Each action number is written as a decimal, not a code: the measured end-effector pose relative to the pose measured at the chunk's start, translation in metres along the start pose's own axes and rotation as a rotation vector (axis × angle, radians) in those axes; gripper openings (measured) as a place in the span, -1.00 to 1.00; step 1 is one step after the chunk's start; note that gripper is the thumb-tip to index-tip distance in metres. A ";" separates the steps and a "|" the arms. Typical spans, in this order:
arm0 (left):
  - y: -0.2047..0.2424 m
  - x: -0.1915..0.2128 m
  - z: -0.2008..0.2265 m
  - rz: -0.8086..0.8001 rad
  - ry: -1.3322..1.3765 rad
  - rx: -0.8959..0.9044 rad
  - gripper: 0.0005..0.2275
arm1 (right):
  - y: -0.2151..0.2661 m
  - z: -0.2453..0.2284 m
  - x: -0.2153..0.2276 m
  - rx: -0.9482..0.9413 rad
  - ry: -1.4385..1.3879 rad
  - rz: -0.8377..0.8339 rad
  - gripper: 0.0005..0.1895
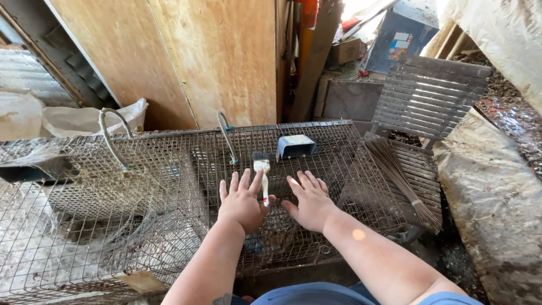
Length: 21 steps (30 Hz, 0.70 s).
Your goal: The person paints the top wire mesh of a metal cage using a paintbrush. They hold the cage steady with their left hand while applying white paint with their right hand. The person moves the brush back and forth across the mesh surface.
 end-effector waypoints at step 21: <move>-0.002 0.019 -0.039 0.623 0.607 0.001 -0.70 | 0.010 -0.011 0.002 -0.034 -0.015 -0.183 -0.17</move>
Point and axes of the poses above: each hand's wrist, its own y-axis away from the middle knuckle, its own x-axis out of the back of the hand, z = x × y, the point moved 10 cm from there along -y, towards the middle knuckle, and after that the axes turned 12 degrees about -x, right-handed, at the moved point
